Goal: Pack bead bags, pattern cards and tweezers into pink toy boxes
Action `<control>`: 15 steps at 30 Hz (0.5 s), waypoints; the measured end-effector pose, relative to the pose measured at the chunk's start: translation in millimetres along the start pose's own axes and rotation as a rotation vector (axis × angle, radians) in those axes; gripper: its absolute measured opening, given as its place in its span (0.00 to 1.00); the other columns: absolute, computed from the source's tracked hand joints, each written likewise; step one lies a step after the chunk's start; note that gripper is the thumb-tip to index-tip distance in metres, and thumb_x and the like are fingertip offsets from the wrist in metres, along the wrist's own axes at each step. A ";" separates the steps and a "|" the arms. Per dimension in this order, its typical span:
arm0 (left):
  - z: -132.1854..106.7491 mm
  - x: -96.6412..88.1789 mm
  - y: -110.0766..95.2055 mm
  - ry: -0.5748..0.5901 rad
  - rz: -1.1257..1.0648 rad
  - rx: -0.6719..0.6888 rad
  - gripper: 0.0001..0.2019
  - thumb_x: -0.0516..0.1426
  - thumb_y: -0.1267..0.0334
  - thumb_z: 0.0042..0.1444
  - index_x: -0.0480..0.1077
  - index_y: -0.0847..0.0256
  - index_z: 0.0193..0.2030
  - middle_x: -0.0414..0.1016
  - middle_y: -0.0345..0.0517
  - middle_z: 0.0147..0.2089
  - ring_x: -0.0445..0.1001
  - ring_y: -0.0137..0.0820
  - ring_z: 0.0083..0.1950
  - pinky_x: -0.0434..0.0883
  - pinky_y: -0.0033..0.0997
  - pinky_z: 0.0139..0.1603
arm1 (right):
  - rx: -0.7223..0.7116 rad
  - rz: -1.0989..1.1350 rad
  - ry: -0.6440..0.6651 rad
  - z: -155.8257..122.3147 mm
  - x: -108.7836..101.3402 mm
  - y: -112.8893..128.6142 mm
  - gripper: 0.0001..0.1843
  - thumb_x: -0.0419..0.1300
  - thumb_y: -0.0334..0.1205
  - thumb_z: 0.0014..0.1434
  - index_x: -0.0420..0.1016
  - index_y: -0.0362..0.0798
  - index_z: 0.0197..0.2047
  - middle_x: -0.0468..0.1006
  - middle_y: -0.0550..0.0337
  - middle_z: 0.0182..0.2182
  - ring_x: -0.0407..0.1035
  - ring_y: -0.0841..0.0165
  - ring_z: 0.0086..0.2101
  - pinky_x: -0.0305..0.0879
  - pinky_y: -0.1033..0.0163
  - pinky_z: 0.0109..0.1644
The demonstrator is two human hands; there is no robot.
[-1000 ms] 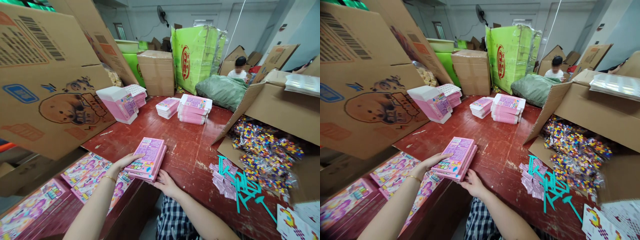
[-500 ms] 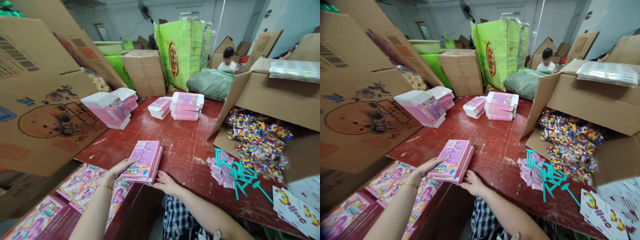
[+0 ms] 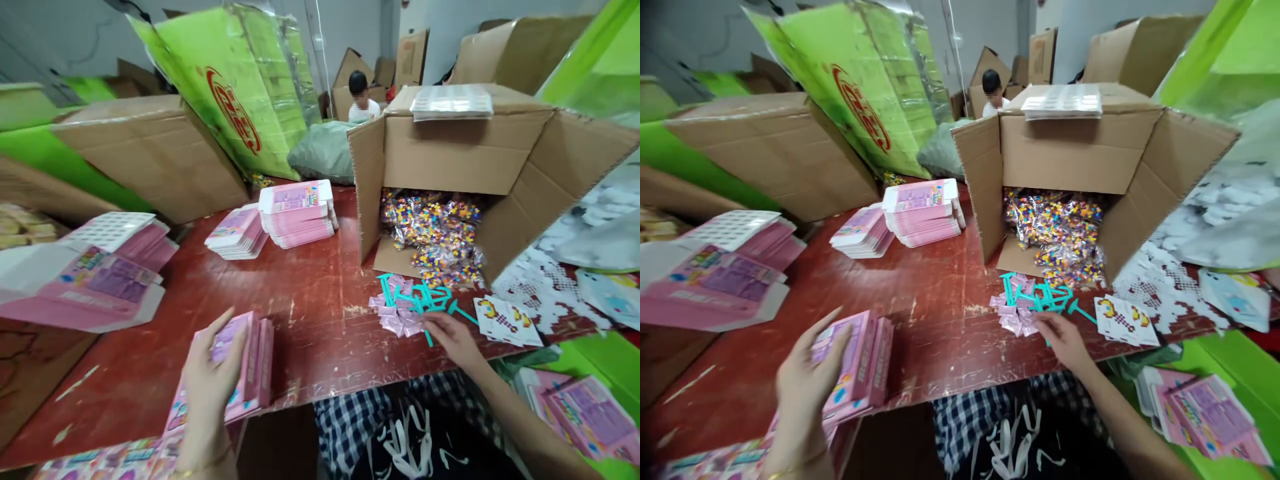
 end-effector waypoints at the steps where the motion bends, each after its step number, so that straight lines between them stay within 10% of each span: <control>1: 1.2 20.0 -26.9 0.052 -0.032 0.081 0.26 0.55 0.42 0.58 0.73 0.56 0.56 0.77 0.51 0.58 0.73 0.48 0.61 0.58 0.57 0.70 | -0.005 -0.010 -0.120 -2.7 -31.4 1.5 0.24 0.67 0.61 0.61 0.78 0.48 0.46 0.80 0.50 0.43 0.76 0.57 0.43 0.73 0.51 0.52; 4: 2.6 76.7 -87.3 0.158 -0.102 0.199 0.22 0.56 0.45 0.59 0.74 0.56 0.53 0.78 0.51 0.56 0.74 0.47 0.60 0.43 0.66 0.72 | -0.036 -0.055 -0.333 -14.1 -92.9 7.8 0.24 0.67 0.60 0.61 0.78 0.47 0.46 0.81 0.50 0.41 0.77 0.58 0.39 0.75 0.54 0.48; 8: -19.0 116.6 -163.5 0.281 -0.260 0.373 0.15 0.58 0.52 0.61 0.74 0.54 0.52 0.79 0.49 0.55 0.76 0.44 0.58 0.44 0.67 0.72 | -0.113 -0.236 -0.349 -22.4 -119.9 23.2 0.19 0.63 0.56 0.65 0.78 0.49 0.47 0.80 0.52 0.42 0.76 0.59 0.41 0.73 0.55 0.48; 15: -136.0 37.1 -357.4 0.643 -0.613 1.222 0.16 0.55 0.57 0.64 0.70 0.38 0.57 0.79 0.32 0.56 0.74 0.33 0.61 0.67 0.42 0.69 | -0.162 -0.411 -0.251 -14.8 -118.9 33.1 0.17 0.59 0.52 0.69 0.78 0.48 0.46 0.80 0.52 0.40 0.76 0.57 0.40 0.72 0.54 0.46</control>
Point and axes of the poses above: each hand's wrist, its own z-axis towards the middle knuckle, its own x-axis out of the palm, y = z × x, the point moved 9 cm from there along z, towards the middle knuckle
